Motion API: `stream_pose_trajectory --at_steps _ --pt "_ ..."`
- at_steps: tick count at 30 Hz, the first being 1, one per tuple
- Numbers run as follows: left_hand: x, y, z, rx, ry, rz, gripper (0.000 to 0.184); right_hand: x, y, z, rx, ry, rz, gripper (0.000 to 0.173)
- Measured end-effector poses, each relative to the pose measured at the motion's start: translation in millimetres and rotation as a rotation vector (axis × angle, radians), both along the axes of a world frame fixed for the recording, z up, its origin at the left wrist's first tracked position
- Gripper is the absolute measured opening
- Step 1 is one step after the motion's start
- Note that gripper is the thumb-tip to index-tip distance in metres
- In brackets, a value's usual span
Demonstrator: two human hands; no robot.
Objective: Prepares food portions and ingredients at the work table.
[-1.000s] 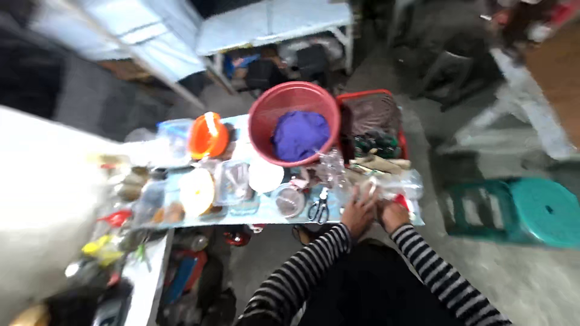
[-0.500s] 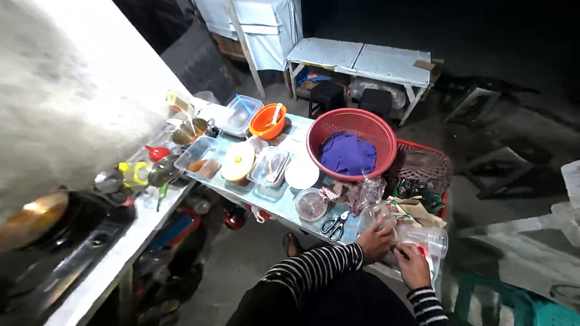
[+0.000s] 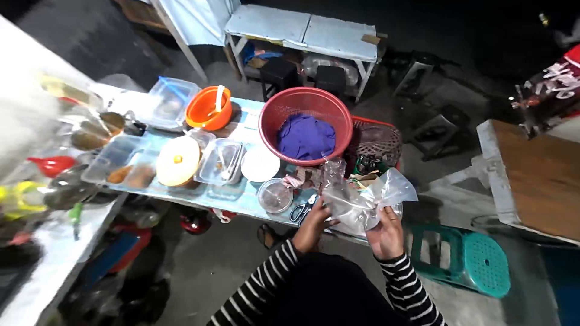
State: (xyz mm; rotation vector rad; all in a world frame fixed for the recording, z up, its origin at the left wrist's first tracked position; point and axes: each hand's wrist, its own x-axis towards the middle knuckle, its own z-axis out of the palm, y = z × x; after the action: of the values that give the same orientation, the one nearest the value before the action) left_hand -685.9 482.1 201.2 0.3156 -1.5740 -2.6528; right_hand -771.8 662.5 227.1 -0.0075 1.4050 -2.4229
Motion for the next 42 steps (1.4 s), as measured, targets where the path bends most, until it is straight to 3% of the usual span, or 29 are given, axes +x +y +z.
stream_pose_trajectory --at_steps 1,3,6,7,10,12,14,17,19,23,26,29,31,34,39,42 --pt "9 -10 8 0.187 -0.021 0.038 0.076 3 -11 0 -0.018 -0.009 0.033 0.023" --pt "30 -29 14 0.259 0.031 0.138 0.079 8 -34 -1 -0.070 -0.006 0.107 0.025" --pt "57 -51 24 0.000 -0.022 0.455 0.020 11 -69 -6 -0.138 -0.015 0.210 0.024" --pt "66 -59 26 -0.069 -0.058 0.540 0.012 11 -82 -9 -0.149 -0.023 0.239 0.024" --pt "98 -87 35 -0.133 -0.144 0.695 0.014 11 -122 -12 -0.032 -0.060 0.302 0.024" --pt "121 -105 41 -0.104 -0.160 0.769 0.016 10 -152 -10 0.121 -0.054 0.392 0.034" --pt "143 -123 45 -0.085 -0.195 0.903 0.013 17 -183 -1 0.294 -0.014 0.336 0.034" --pt "175 -153 42 -0.205 -0.255 1.212 0.013 42 -232 5 0.328 0.327 0.134 0.027" --pt "195 -172 38 -0.263 -0.223 1.352 0.019 76 -261 11 0.265 0.629 0.306 0.019" --pt "230 -204 30 -0.238 -0.126 1.352 0.021 153 -342 12 0.281 0.920 1.169 0.038" --pt "272 -230 26 -0.356 -0.152 1.411 0.018 185 -396 11 0.260 0.960 1.210 0.024" --pt "325 -247 17 -0.815 -0.501 1.405 0.024 204 -438 5 0.273 0.966 1.142 0.019" --pt "346 -251 11 -1.094 -0.767 1.276 0.035 227 -453 -5 0.252 0.974 1.219 0.020" --pt "360 -258 1 -1.228 -0.809 1.212 0.031 261 -470 -8 0.227 0.963 1.374 0.020" --pt "374 -270 5 -0.921 -0.724 1.368 0.019 290 -504 2 0.340 1.094 1.577 0.039" --pt "382 -282 14 -0.439 -0.579 1.490 0.026 303 -525 -6 0.445 1.200 1.623 0.026"
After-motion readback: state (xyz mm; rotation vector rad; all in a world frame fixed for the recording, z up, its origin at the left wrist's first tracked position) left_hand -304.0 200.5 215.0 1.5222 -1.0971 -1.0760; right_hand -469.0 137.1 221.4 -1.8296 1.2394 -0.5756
